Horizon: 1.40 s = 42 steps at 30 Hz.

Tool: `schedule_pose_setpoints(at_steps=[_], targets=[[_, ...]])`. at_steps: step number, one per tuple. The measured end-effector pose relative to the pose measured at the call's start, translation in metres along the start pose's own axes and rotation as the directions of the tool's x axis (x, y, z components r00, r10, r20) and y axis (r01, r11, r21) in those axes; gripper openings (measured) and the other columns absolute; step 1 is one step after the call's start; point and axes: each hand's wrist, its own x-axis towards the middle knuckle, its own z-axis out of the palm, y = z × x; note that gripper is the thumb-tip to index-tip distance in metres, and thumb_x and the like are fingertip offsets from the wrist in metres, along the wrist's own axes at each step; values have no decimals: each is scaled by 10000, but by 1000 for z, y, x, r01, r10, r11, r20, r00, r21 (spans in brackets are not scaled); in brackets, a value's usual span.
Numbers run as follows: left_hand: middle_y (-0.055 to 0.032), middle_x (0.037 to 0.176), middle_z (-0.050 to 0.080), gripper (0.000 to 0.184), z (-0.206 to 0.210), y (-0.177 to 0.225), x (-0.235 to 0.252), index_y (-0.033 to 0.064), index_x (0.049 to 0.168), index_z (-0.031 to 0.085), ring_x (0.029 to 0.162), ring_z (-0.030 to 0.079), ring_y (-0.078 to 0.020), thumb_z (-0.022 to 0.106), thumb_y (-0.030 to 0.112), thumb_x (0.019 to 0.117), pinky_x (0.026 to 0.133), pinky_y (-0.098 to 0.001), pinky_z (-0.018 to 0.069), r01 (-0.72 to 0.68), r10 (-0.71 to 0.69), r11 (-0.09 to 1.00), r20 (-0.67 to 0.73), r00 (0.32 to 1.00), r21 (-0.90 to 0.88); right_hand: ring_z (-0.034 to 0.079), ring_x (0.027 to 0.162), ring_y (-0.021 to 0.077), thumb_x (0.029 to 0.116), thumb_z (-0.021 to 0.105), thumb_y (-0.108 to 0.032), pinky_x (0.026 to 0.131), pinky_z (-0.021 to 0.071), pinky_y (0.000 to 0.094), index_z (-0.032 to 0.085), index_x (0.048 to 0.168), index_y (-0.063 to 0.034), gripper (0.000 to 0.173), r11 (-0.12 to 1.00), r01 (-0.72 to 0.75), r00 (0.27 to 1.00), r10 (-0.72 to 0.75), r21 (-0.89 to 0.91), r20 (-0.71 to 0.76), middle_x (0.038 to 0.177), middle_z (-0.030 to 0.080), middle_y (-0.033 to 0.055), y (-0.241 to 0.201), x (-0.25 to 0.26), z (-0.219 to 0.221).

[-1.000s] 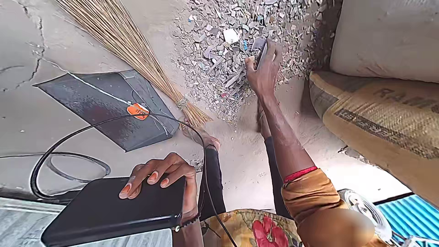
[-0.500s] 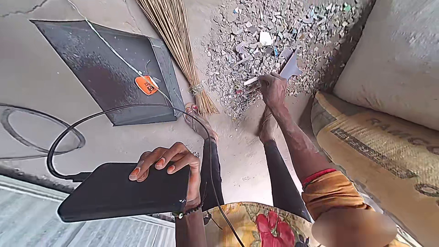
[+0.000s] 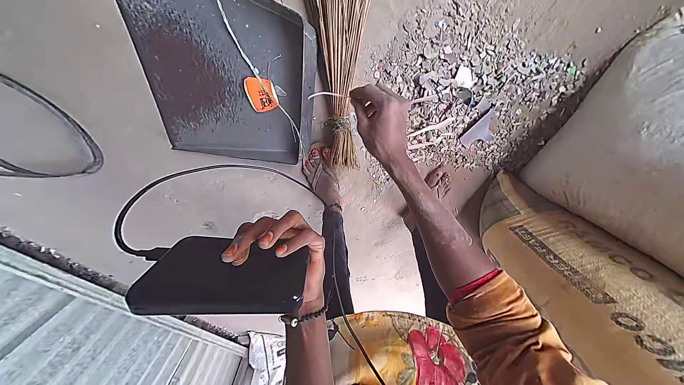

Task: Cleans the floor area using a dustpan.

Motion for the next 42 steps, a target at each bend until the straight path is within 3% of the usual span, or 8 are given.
schedule_pose_setpoints(at_steps=[4, 8, 12, 18, 25, 31, 38, 42], targets=[[-127, 830, 708, 216, 3, 15, 11, -65, 781, 655, 703, 716, -198, 611, 118, 887, 627, -235, 579, -149, 147, 989, 89, 985, 13, 716, 883, 287, 974, 593, -63, 809, 577, 410, 671, 1332, -4, 371, 996, 82, 964, -85, 22, 251, 1071, 735, 183, -17, 16, 41], [-127, 844, 695, 237, 10, 42, 14, -60, 811, 670, 721, 700, -209, 589, 139, 912, 661, -256, 576, -243, 241, 970, 66, 968, 12, 731, 906, 278, 967, 551, -47, 823, 572, 453, 722, 1172, 2, 272, 959, -227, 961, 248, -171, 119, 1043, 752, 163, 9, 21, 28], [-129, 863, 690, 253, 9, 69, 18, -74, 834, 641, 750, 703, -202, 582, 158, 917, 666, -241, 571, -363, 366, 930, 66, 928, -58, 681, 1060, 384, 908, 610, -42, 931, 494, 582, 729, 1100, 12, 233, 726, -551, 807, 588, -411, -44, 1083, 727, 222, 58, 9, -9], [-130, 882, 699, 189, 2, 81, 15, -72, 840, 651, 739, 707, -183, 597, 101, 893, 646, -205, 563, -471, 472, 882, 30, 881, -32, 675, 1034, 445, 888, 787, -209, 921, 489, 640, 701, 1128, 32, 352, 709, -396, 825, 554, -583, 114, 1071, 711, 264, 106, -18, -12], [-134, 858, 687, 243, 0, 83, 8, -77, 858, 644, 731, 703, -202, 570, 146, 920, 652, -231, 570, -522, 520, 852, -52, 853, -40, 667, 1048, 448, 978, 617, -132, 942, 471, 637, 717, 1107, 29, 230, 671, -389, 819, 566, -631, 98, 1068, 712, 268, 101, -17, -22], [-138, 831, 666, 235, -3, 83, 1, -68, 857, 658, 711, 688, -213, 598, 156, 894, 643, -248, 573, -426, 416, 895, -98, 904, -133, 692, 1008, 372, 953, 635, -108, 944, 490, 595, 730, 1134, -12, 226, 660, -530, 832, 527, -533, -175, 1060, 736, 206, 90, -24, -65], [-112, 782, 640, 281, -2, 76, -7, -31, 812, 634, 690, 680, -229, 584, 231, 899, 627, -300, 587, -369, 363, 928, -97, 927, -56, 707, 899, 363, 965, 644, -85, 864, 520, 580, 716, 1196, -6, 255, 798, -251, 868, 436, -549, 237, 973, 741, 197, 96, -34, -26], [-102, 772, 632, 300, -4, 70, -10, -17, 802, 634, 677, 668, -215, 586, 264, 897, 617, -303, 581, -322, 320, 946, -90, 943, -17, 692, 1086, 411, 993, 575, -65, 989, 489, 599, 724, 1209, -25, 265, 803, -230, 862, 430, -550, 268, 1146, 727, 233, 127, -52, 3]])
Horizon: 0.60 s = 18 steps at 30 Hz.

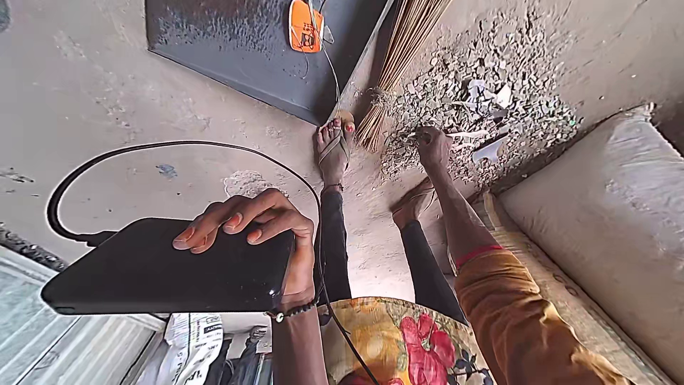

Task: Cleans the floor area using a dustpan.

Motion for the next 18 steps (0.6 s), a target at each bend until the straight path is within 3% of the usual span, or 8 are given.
schedule_pose_setpoints(at_steps=[2, 5, 9, 12, 15, 18], targets=[[-119, 810, 657, 273, -1, -3, 0, -22, 822, 646, 697, 684, -234, 583, 231, 901, 621, -316, 591, -18, 17, 999, 29, 999, 27, 691, 1079, 403, 1006, 557, -88, 984, 492, 584, 731, 1174, -14, 252, 999, -22, 998, 24, 42, -49, 1145, 724, 229, 5, -1, 8], [-115, 819, 656, 276, -1, -7, -2, -11, 823, 636, 691, 676, -231, 551, 234, 919, 609, -318, 588, -21, 18, 998, 44, 999, 61, 720, 935, 325, 988, 606, -119, 889, 522, 551, 751, 1083, -20, 200, 980, -101, 984, 124, 171, -130, 1010, 755, 173, 11, -13, -2], [-126, 814, 658, 281, -2, -11, -2, -20, 827, 647, 707, 687, -242, 559, 231, 918, 631, -321, 597, 39, -39, 999, 35, 999, 4, 731, 806, 243, 948, 694, -135, 794, 587, 479, 742, 1111, -27, 202, 947, -150, 967, 201, 284, -159, 953, 756, 141, 25, -32, -39], [-128, 811, 666, 271, -2, -13, -1, -23, 836, 663, 701, 694, -243, 573, 220, 916, 627, -325, 604, 22, -22, 1000, 32, 999, 0, 721, 767, 229, 942, 696, -152, 774, 584, 482, 747, 1082, -30, 193, 944, -139, 966, 195, 300, -168, 919, 750, 133, 23, -38, -67], [-125, 818, 660, 276, 2, -10, -2, -32, 838, 656, 710, 691, -228, 576, 223, 906, 649, -293, 594, 32, -32, 999, -8, 999, -33, 724, 717, 131, 948, 699, -138, 707, 625, 351, 736, 1075, -32, 169, 923, -3, 976, 87, 386, -201, 902, 749, 84, -19, -36, -81], [-157, 865, 689, 238, 1, -6, 1, -73, 861, 674, 752, 708, -256, 610, 155, 883, 687, -290, 593, 22, -23, 994, -6, 1000, -110, 724, 726, 97, 941, 696, -107, 695, 619, 293, 735, 1062, -22, 153, 860, 262, 947, -142, 437, -288, 906, 757, 65, -97, -22, -79]])
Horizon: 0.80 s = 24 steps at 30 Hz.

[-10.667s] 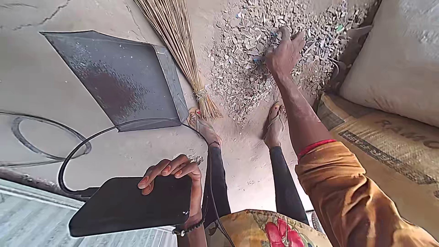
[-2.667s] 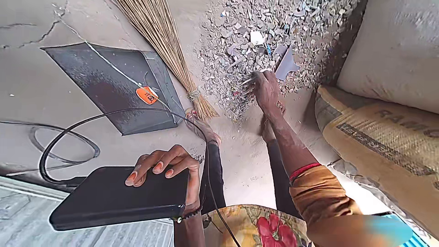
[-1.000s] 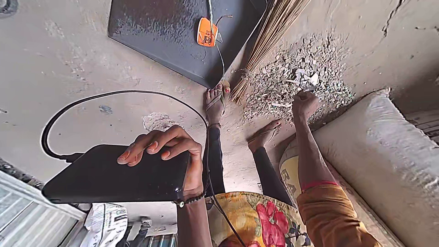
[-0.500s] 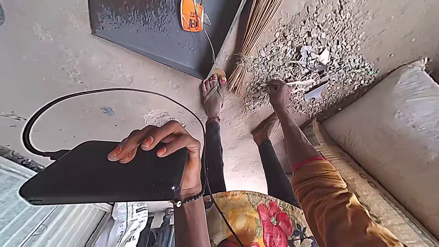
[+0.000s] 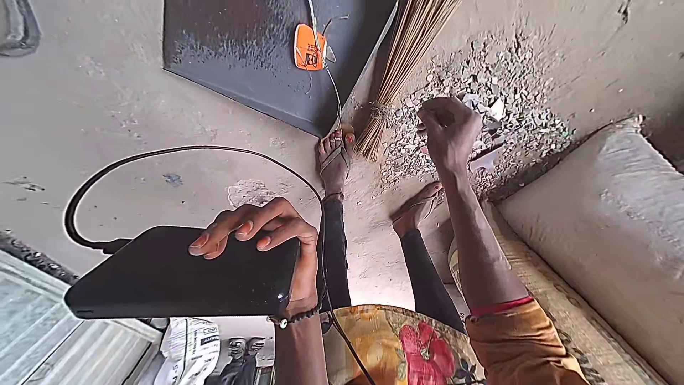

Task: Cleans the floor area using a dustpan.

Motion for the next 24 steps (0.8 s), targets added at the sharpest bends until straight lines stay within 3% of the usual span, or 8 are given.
schedule_pose_setpoints(at_steps=[4, 6, 9, 11, 15, 20, 22, 24], targets=[[-97, 832, 660, 238, 9, 3, -3, -11, 830, 646, 786, 700, -217, 638, 221, 884, 718, -260, 579, 102, -108, 989, -44, 993, -111, 723, 762, 114, 951, 657, -80, 720, 611, 280, 751, 1043, -43, 136, 963, 266, 962, -268, 39, 62, 911, 744, 72, -75, 34, 74], [-88, 820, 674, 230, 13, 3, -3, 0, 805, 663, 769, 706, -210, 649, 220, 868, 716, -254, 581, 123, -132, 983, -64, 989, -133, 711, 820, 205, 930, 612, -39, 777, 552, 372, 763, 1090, -47, 220, 957, 271, 951, -250, -103, 182, 927, 749, 116, -99, 48, 100], [-99, 829, 693, 203, 12, 3, -2, -6, 816, 684, 780, 720, -229, 646, 185, 872, 724, -274, 591, 141, -149, 978, -39, 988, -156, 668, 1124, 359, 909, 665, -74, 924, 523, 528, 689, 1288, -89, 380, 928, 113, 936, 21, -354, 353, 1195, 699, 201, -118, 54, 123], [-102, 825, 694, 188, 10, 4, 0, -13, 817, 688, 782, 721, -231, 649, 162, 870, 725, -275, 590, 146, -152, 974, -23, 988, -176, 665, 1137, 382, 938, 691, -169, 902, 531, 554, 640, 1322, -75, 399, 896, 26, 930, 141, -443, 339, 1246, 668, 224, -118, 51, 134], [-95, 812, 674, 206, 15, 10, 2, -8, 800, 665, 765, 713, -225, 640, 182, 876, 717, -268, 589, 112, -127, 973, -60, 990, -201, 689, 1073, 323, 887, 729, -232, 809, 565, 510, 578, 1296, -52, 471, 908, -192, 981, 185, -371, -56, 1204, 667, 171, -108, 46, 144], [-97, 847, 673, 250, 22, 31, 11, -26, 834, 650, 774, 705, -205, 610, 210, 905, 702, -251, 578, -6, 5, 984, -6, 1000, -176, 657, 1127, 281, 843, 759, -160, 878, 558, 437, 411, 1430, -27, 695, 855, -495, 858, 454, -152, -241, 1252, 612, 182, -100, 52, 149], [-123, 881, 684, 285, 22, 46, 24, -56, 864, 644, 789, 703, -201, 568, 209, 937, 689, -245, 575, -143, 149, 988, 101, 984, -63, 712, 898, 278, 927, 722, -291, 712, 605, 444, 477, 1395, -32, 589, 788, -615, 788, 613, -29, -63, 1114, 656, 195, -78, 57, 144], [-118, 791, 646, 364, 27, 67, 32, -47, 807, 616, 703, 666, -198, 537, 280, 947, 618, -263, 542, -252, 233, 963, 172, 957, 96, 713, 875, 332, 964, 645, -300, 688, 620, 507, 549, 1332, -38, 462, 753, -653, 754, 636, 82, 161, 1097, 656, 227, -53, 51, 145]])
